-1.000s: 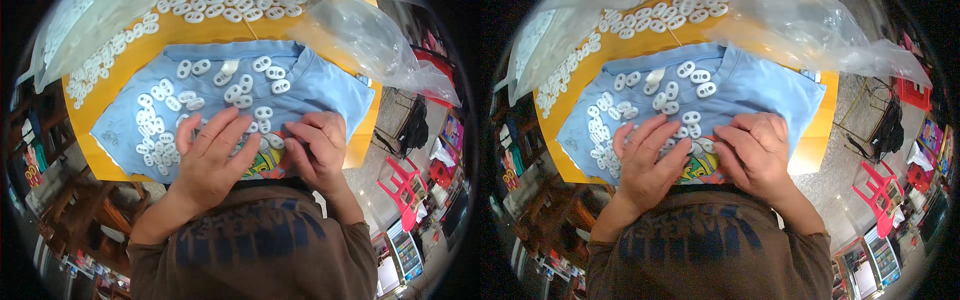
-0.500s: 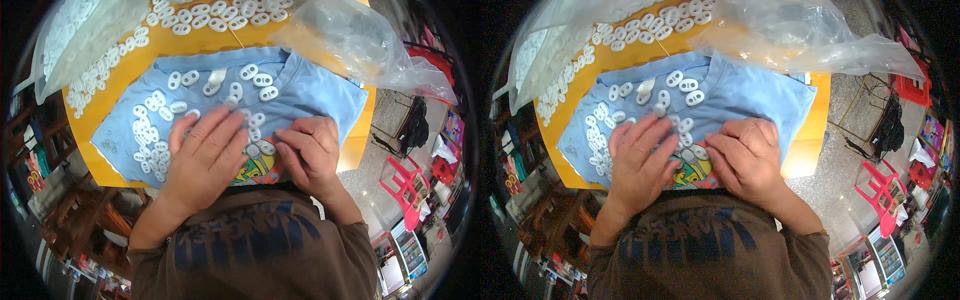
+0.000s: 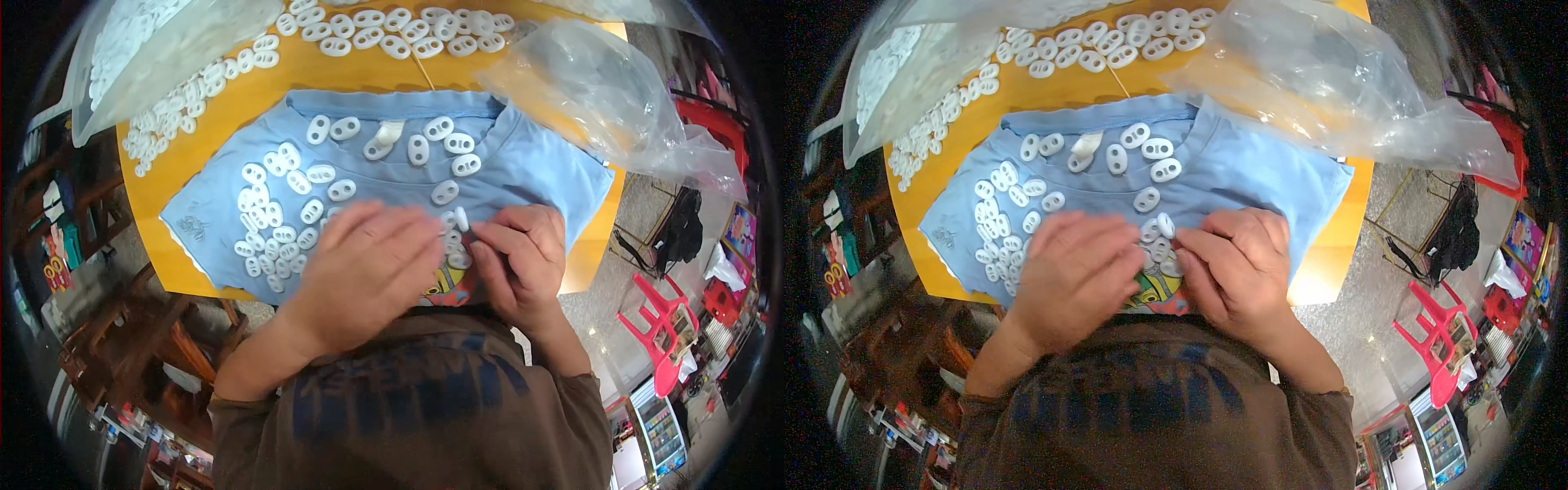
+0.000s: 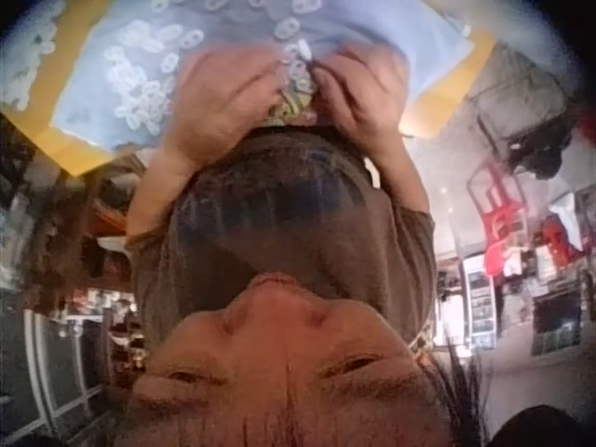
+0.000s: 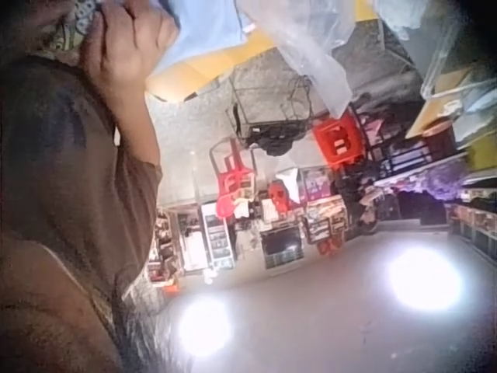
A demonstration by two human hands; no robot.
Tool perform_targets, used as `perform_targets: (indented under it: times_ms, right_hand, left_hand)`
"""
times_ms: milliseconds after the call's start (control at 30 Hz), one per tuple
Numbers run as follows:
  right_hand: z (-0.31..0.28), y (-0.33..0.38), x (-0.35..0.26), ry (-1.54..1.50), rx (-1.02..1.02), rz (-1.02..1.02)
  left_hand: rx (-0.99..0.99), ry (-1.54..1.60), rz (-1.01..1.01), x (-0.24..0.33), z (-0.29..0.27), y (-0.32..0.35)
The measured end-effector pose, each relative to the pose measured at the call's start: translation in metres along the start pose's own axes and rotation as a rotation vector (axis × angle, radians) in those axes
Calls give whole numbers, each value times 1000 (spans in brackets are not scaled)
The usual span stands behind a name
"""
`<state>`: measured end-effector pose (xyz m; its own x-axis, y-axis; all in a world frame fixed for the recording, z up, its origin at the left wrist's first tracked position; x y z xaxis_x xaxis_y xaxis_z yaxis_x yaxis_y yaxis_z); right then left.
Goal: Inspecting and sorting small white plastic cord locks for quality control on a blue t-shirt.
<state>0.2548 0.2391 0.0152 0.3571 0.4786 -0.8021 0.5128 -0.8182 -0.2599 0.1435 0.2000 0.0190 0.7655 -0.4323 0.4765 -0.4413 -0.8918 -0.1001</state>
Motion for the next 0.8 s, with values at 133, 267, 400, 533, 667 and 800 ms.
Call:
perform_targets:
  times_ms: [133,267,400,533,667,800]
  right_hand:
    - [1,-1,0,17,-14,21]
    - [2,0,0,30,-13,32]
    - [4,0,-1,31,-17,36]
    - [4,-2,-3,55,-3,35]
    - [5,-1,-5,81,9,45]
    - [6,2,-3,103,5,58]
  left_hand:
    - [226,-121,-125,-32,-34,4]
    - [159,-348,-267,-55,-48,12]
    - [187,-369,-301,-63,-54,35]
    - [271,-290,-390,-69,-65,58]
    - [200,-313,-441,-73,-56,68]
    - [238,-285,-430,-80,-58,73]
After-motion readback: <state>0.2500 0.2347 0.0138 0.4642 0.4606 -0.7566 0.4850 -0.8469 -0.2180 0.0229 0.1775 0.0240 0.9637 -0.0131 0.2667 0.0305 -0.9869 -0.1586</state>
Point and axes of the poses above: each hand's wrist, its own y-axis away from the middle knuckle, its own z-axis out of the palm, x = y × z, the point moved 10 cm from there along -y, towards the middle knuckle, and after that the axes turned 10 degrees about -y, right-handed, at the moved point
